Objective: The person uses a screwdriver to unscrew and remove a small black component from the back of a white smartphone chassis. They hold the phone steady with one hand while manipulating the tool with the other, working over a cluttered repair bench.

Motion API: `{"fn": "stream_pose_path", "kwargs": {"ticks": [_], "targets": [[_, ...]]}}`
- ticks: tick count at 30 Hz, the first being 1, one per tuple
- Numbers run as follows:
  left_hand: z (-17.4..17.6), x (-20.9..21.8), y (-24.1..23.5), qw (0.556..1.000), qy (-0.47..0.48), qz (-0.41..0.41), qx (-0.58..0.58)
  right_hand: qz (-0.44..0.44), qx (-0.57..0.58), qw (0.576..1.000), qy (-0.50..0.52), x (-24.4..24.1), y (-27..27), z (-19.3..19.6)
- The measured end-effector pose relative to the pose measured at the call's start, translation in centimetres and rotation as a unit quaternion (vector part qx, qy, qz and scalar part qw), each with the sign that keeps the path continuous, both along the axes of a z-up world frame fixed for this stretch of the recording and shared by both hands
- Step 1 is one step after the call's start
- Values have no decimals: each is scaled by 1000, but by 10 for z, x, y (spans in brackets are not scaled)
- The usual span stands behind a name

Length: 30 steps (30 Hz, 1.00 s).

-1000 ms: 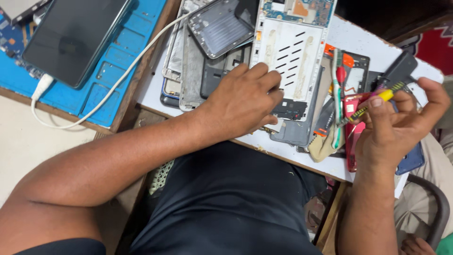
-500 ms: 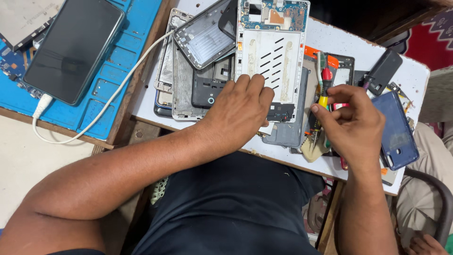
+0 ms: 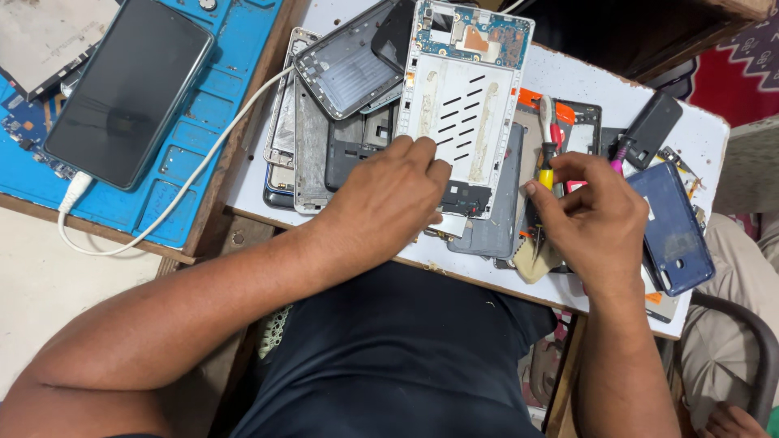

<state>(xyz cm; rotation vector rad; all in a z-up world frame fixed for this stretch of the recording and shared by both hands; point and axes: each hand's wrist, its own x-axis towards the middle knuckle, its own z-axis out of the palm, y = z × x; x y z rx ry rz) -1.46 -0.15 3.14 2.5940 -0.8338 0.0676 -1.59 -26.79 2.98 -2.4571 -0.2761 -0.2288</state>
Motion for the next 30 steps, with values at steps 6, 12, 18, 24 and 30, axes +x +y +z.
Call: {"fn": "stream_pose_path", "kwargs": {"ticks": [6, 12, 18, 24, 30], "targets": [[0, 8, 4, 999, 23, 3, -34, 7, 238, 971, 23, -7, -6, -14], [-9, 9, 3, 999, 32, 2, -40, 132, 239, 958, -87, -19, 6, -32], [-16, 11, 1, 999, 28, 2, -45, 182, 185, 951, -170, -19, 26, -36], [-17, 13, 2, 997, 53, -3, -57, 171, 142, 957, -186, -21, 27, -32], [-16, 14, 2, 996, 71, -9, -49, 178, 171, 952, -179, -21, 29, -36]]}}
